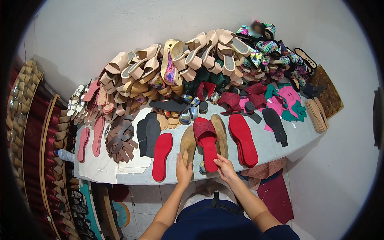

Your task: Assembling shoe uppers and soles using lasts in a workshop environment.

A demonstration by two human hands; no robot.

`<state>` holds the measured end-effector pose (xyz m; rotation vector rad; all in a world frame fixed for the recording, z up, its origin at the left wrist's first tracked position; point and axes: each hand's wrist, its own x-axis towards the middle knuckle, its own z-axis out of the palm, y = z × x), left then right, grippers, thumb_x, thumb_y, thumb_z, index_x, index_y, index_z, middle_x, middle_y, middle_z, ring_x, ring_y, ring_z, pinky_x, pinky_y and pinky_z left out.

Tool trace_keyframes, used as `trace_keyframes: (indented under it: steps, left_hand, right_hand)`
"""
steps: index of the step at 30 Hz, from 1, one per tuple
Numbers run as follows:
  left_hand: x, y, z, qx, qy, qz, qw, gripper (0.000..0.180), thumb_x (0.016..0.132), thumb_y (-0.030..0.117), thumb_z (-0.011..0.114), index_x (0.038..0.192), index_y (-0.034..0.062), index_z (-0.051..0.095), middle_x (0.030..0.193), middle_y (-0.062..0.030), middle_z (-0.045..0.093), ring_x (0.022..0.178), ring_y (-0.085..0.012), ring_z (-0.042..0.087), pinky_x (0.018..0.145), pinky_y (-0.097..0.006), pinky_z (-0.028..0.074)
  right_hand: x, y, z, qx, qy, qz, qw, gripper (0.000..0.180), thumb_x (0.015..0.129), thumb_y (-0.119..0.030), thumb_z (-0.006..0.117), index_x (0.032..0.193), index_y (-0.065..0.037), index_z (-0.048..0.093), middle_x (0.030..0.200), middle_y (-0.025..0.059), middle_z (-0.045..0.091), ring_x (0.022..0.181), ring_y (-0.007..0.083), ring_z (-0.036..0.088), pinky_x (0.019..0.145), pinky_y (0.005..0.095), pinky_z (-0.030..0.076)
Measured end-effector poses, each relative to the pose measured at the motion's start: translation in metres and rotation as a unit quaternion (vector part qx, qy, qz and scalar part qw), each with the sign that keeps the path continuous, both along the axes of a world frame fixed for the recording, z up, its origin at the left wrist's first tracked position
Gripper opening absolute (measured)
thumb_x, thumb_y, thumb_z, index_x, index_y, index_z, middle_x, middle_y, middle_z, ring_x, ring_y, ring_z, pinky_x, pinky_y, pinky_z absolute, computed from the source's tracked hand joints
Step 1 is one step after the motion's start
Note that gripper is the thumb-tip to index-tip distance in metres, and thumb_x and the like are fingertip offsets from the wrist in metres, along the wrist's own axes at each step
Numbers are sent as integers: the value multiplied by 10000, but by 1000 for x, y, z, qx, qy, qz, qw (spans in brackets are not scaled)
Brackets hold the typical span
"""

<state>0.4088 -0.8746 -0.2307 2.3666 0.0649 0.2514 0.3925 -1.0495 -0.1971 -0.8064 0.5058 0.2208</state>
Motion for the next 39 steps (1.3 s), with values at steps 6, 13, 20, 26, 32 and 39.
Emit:
trace_keyframes:
  steps: [6, 13, 20, 26, 32, 39]
  left_hand:
    - [12, 17, 2, 11, 4, -23, 1000, 607, 742, 75, 593, 1271, -8, 308, 1277, -223, 367, 1189, -386, 330, 1017, -434, 200]
    - [0, 4, 34, 123, -76, -41, 989, 578, 727, 27, 543, 1257, -34, 319, 1331, -223, 277, 1231, -366, 266, 1008, -418, 226]
    - [-18, -13, 5, -184, 34, -276, 943, 746, 655, -4, 551, 1304, -33, 183, 1261, -241, 360, 1180, -363, 343, 956, -389, 303]
    - [-7, -17, -3, -161, 91, -267, 946, 820, 627, 53, 655, 1296, -21, 186, 1149, -200, 484, 1110, -341, 427, 916, -371, 348]
    - [-26, -15, 0, -120, 77, -187, 972, 787, 623, 126, 708, 1264, -5, 270, 1148, -187, 480, 1099, -330, 434, 911, -373, 354]
    - [-25, -3, -9, -170, 102, -231, 952, 681, 649, 101, 678, 1230, 0, 339, 1153, -193, 474, 1073, -320, 462, 901, -359, 384]
  right_hand:
    - [-1, 8, 4, -15, 8, -5, 1000, 387, 835, -12, 482, 1209, 52, 403, 1119, 119, 528, 977, 161, 542, 861, 273, 437]
    - [-6, 13, -3, -20, 30, -1, 999, 405, 838, 1, 478, 1229, 46, 384, 1131, 126, 524, 992, 164, 533, 852, 265, 424]
    - [-11, 22, -6, -19, 27, -43, 999, 363, 838, 0, 468, 1195, 39, 419, 1080, 120, 548, 936, 156, 558, 817, 261, 454]
    - [-11, 22, -4, -27, 29, -41, 998, 353, 839, 3, 462, 1188, 41, 427, 1080, 127, 545, 943, 163, 555, 827, 260, 446]
    - [-16, 27, -7, -47, 49, -29, 997, 364, 843, -1, 458, 1203, 41, 418, 1083, 130, 545, 939, 167, 558, 833, 264, 441]
    - [-15, 36, -10, -156, 54, -12, 986, 348, 842, -43, 499, 1179, 36, 462, 1043, 102, 570, 920, 139, 549, 805, 249, 430]
